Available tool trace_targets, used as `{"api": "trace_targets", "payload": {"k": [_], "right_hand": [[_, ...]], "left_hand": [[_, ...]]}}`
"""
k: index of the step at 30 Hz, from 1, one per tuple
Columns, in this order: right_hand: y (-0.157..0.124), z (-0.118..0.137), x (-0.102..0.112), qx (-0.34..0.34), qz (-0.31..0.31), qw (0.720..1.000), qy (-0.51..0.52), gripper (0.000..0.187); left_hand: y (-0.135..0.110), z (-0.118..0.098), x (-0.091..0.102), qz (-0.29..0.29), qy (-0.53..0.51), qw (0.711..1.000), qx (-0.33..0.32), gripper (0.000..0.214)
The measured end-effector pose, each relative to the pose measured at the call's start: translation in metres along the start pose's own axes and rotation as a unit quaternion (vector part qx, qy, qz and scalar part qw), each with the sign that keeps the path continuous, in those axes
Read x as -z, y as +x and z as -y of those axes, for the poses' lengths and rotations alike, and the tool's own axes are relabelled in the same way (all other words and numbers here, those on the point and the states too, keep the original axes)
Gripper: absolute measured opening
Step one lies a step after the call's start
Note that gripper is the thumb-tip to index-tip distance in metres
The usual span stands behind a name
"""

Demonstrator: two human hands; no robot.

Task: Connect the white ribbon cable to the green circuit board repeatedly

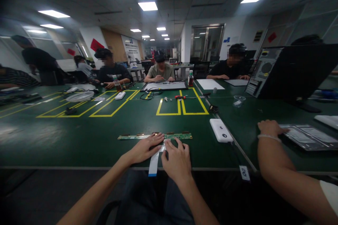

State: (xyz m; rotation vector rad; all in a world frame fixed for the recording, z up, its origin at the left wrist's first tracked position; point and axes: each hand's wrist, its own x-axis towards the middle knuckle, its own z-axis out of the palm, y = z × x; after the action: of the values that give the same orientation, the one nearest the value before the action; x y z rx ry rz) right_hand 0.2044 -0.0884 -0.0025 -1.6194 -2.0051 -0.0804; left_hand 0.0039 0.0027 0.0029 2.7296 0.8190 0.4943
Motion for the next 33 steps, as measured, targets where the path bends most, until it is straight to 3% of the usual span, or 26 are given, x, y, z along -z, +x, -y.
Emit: {"api": "trace_targets", "payload": {"k": [8,24,29,33], "right_hand": [[0.000,-0.001,-0.001,0.021,-0.003,1.000,0.006,0.047],[-0.008,-0.009,-0.010,0.065,-0.099,0.987,0.111,0.045],[-0.012,-0.010,-0.009,0.082,-0.121,0.980,0.134,0.034],[-0.011,-0.008,-0.006,0.056,-0.112,0.985,0.120,0.029]], "left_hand": [[-0.002,-0.003,-0.004,-0.028,0.002,0.999,0.019,0.052],[-0.003,-0.017,0.009,-0.027,0.019,0.999,0.009,0.045],[-0.006,-0.021,0.012,0.007,0.028,0.999,-0.031,0.046],[-0.006,-0.019,0.010,0.026,0.026,0.999,-0.027,0.048]]}}
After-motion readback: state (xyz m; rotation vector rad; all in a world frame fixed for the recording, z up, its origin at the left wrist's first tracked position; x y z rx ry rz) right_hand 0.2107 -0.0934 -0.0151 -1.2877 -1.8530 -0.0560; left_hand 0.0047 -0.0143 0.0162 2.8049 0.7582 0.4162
